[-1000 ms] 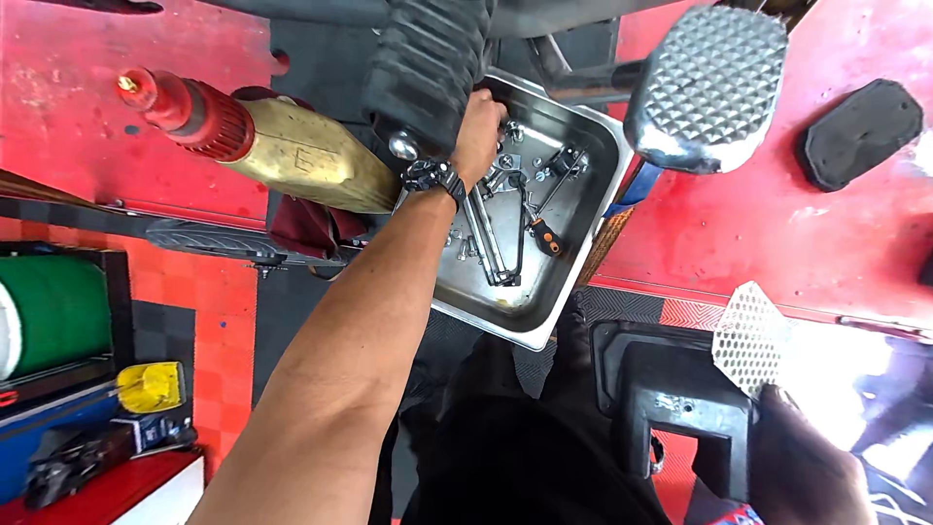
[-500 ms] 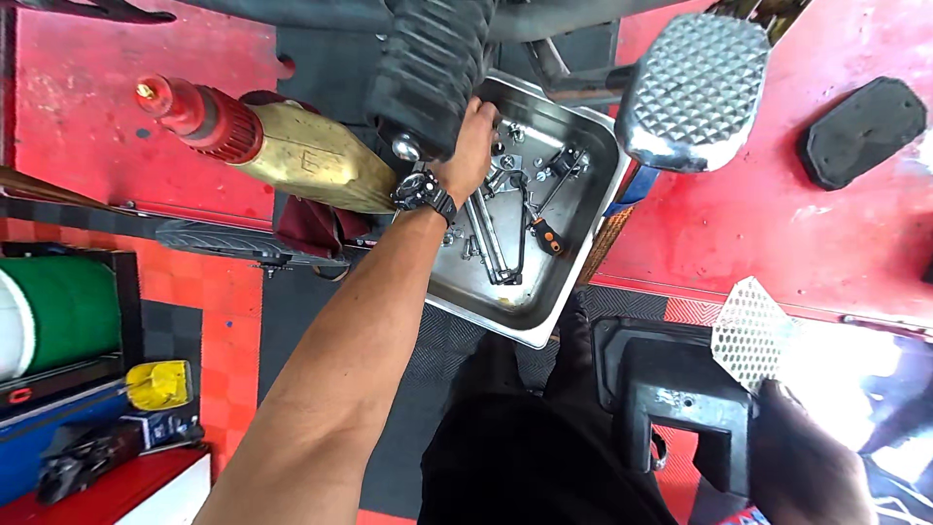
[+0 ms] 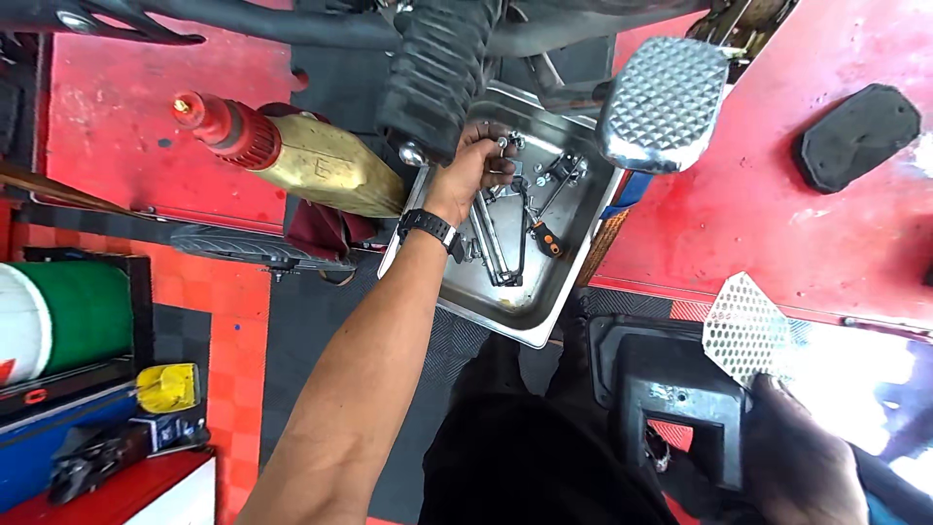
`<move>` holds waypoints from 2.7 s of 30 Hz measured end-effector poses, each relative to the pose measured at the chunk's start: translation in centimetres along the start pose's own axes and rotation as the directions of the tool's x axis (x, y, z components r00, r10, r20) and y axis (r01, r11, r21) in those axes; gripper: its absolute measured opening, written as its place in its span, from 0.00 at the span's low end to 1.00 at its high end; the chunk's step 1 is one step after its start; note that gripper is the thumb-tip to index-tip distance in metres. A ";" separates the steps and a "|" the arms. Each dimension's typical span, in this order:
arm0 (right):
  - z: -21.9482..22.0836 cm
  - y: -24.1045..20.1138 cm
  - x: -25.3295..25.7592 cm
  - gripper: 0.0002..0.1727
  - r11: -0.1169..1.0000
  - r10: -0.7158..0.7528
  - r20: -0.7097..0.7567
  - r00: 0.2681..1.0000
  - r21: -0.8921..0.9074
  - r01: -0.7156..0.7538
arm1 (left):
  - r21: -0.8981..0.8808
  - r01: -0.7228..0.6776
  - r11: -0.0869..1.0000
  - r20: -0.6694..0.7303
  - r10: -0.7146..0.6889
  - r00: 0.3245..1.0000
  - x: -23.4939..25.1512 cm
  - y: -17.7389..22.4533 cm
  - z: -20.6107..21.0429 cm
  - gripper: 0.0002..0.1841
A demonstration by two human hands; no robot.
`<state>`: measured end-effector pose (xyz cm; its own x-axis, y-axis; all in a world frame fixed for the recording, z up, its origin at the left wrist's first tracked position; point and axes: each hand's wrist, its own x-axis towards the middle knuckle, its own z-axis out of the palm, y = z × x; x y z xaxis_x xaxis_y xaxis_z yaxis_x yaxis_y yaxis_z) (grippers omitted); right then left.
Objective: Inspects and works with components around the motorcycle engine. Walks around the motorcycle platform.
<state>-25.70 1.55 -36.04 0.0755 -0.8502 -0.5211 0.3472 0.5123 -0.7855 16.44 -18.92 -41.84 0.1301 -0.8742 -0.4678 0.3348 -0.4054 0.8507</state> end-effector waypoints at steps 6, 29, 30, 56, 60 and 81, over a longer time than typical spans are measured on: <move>1.8 -0.9 -0.6 0.16 0.996 0.089 -0.233 0.969 0.022 -0.086 | -0.122 0.012 0.992 0.005 -0.012 1.000 0.2 0.3 -0.2 0.16; -0.5 -1.0 -1.6 0.16 0.994 0.059 -0.250 0.967 0.108 -0.033 | 0.993 0.015 0.117 -0.039 0.208 0.977 6.3 -3.0 1.5 0.13; -0.6 -1.1 -1.6 0.16 0.994 0.058 -0.246 0.968 0.104 -0.033 | 0.992 0.021 0.124 -0.048 0.215 0.975 6.4 -3.2 1.6 0.13; 2.4 -2.2 -1.7 0.15 0.998 0.021 -0.182 0.983 0.066 -0.009 | 0.898 -0.017 0.439 -0.135 0.311 0.941 -1.1 1.0 3.2 0.18; 4.3 -1.7 -1.3 0.14 0.994 0.063 -0.173 0.983 0.104 -0.045 | 0.191 -0.190 0.963 -0.452 0.258 0.854 -6.9 0.2 0.7 0.09; 10.2 -3.7 3.1 0.15 1.000 0.024 -0.037 0.999 -0.007 -0.025 | 0.989 -0.001 0.147 -0.046 0.315 0.948 -16.2 1.5 -8.8 0.09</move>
<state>-17.21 -4.23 -31.40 0.0490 -0.8322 -0.5522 0.3388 0.5340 -0.7746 23.08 -3.01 -35.08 0.2715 -0.9442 -0.1863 -0.8740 -0.3229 0.3631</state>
